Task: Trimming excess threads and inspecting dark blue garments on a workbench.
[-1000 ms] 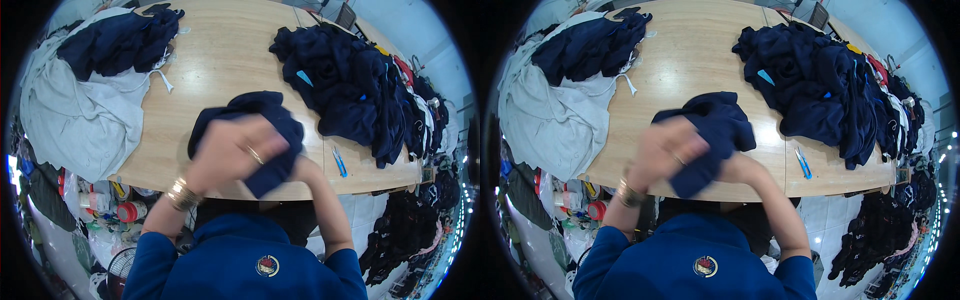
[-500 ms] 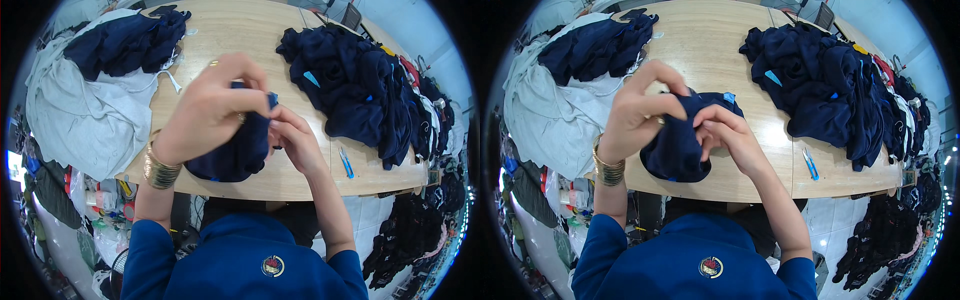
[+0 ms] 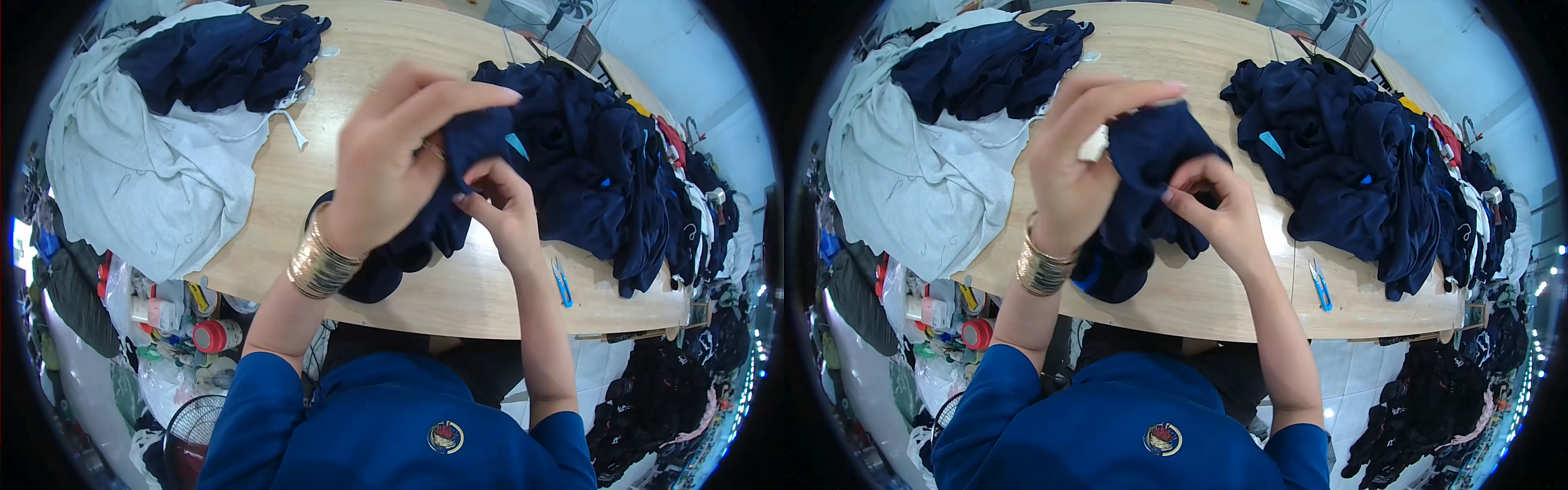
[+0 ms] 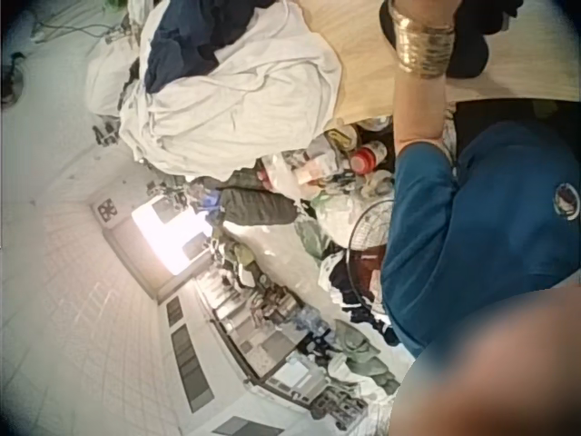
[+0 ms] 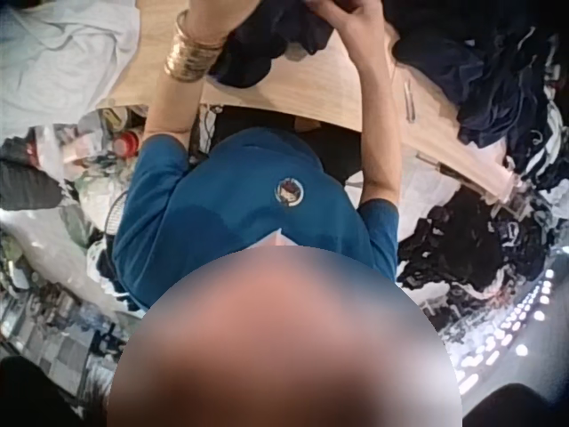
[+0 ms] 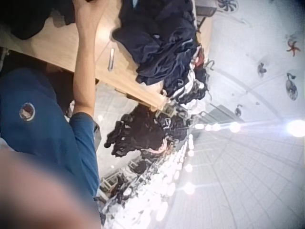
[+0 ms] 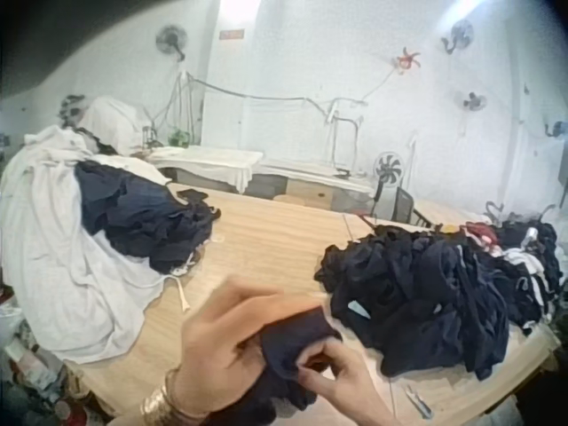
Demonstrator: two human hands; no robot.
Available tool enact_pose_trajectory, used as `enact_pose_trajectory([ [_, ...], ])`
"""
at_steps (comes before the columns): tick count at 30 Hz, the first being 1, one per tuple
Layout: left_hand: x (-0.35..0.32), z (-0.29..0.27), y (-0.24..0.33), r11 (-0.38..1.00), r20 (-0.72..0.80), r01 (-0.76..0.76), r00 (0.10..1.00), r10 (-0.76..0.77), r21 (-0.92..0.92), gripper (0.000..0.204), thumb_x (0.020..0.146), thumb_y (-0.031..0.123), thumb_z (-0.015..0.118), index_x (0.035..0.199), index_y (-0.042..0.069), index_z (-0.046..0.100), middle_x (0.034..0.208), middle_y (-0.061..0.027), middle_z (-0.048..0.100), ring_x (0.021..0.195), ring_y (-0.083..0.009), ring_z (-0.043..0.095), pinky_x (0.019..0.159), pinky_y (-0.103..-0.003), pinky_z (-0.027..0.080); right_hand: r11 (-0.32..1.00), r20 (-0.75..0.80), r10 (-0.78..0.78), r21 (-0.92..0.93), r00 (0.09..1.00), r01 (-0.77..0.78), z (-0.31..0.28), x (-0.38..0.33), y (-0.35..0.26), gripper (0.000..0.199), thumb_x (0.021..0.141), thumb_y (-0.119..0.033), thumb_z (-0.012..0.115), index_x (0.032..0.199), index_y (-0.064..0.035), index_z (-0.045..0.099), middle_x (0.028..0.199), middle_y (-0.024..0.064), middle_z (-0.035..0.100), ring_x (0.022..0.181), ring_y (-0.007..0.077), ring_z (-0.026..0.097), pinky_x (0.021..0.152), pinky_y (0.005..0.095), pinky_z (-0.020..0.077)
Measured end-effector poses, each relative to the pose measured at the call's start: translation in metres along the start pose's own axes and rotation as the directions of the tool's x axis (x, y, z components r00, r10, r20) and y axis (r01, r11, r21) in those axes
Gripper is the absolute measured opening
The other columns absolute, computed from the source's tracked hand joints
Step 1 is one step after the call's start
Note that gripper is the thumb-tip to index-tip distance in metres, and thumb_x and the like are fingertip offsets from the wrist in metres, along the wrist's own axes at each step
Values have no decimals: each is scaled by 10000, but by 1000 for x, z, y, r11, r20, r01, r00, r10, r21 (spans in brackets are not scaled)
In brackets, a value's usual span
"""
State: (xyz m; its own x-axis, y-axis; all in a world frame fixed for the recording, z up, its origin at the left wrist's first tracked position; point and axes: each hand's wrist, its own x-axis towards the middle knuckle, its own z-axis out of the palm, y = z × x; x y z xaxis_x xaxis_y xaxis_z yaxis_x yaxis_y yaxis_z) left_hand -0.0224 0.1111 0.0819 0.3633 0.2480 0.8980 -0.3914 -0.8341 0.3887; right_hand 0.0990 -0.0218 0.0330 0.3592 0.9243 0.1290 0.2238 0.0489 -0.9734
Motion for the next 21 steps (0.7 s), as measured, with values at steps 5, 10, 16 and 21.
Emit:
enact_pose_trajectory([
  [5,10,-9,-15,975,-38,-161,985,168,152,500,621,-136,547,973,184,699,744,-27,539,653,-169,539,545,-253,439,930,-17,-20,367,1000,25,32,-7,17,185,894,-73,474,1062,-40,547,895,-8,553,813,82,517,774,204,413],
  [10,-8,26,20,996,249,-80,965,86,-35,330,707,14,569,998,151,643,730,-40,563,660,-198,592,538,-274,493,960,29,240,144,970,-242,44,-14,25,403,885,-128,523,1275,-41,468,1056,47,597,929,140,561,807,260,443],
  [16,-35,54,95,883,412,-87,860,300,-461,312,812,142,500,1120,138,548,732,-39,471,596,-160,567,498,-267,465,978,39,53,-203,998,-44,48,-15,42,456,868,-126,551,1299,-41,431,1170,69,530,1041,174,510,889,282,403],
  [21,-26,34,43,926,356,193,932,-69,-324,557,771,-27,412,1295,154,461,1160,-107,577,998,-243,605,863,-319,496,861,38,-105,-496,994,110,29,-19,43,505,853,-125,574,1319,-41,399,1264,87,474,1134,201,467,958,300,370],
])
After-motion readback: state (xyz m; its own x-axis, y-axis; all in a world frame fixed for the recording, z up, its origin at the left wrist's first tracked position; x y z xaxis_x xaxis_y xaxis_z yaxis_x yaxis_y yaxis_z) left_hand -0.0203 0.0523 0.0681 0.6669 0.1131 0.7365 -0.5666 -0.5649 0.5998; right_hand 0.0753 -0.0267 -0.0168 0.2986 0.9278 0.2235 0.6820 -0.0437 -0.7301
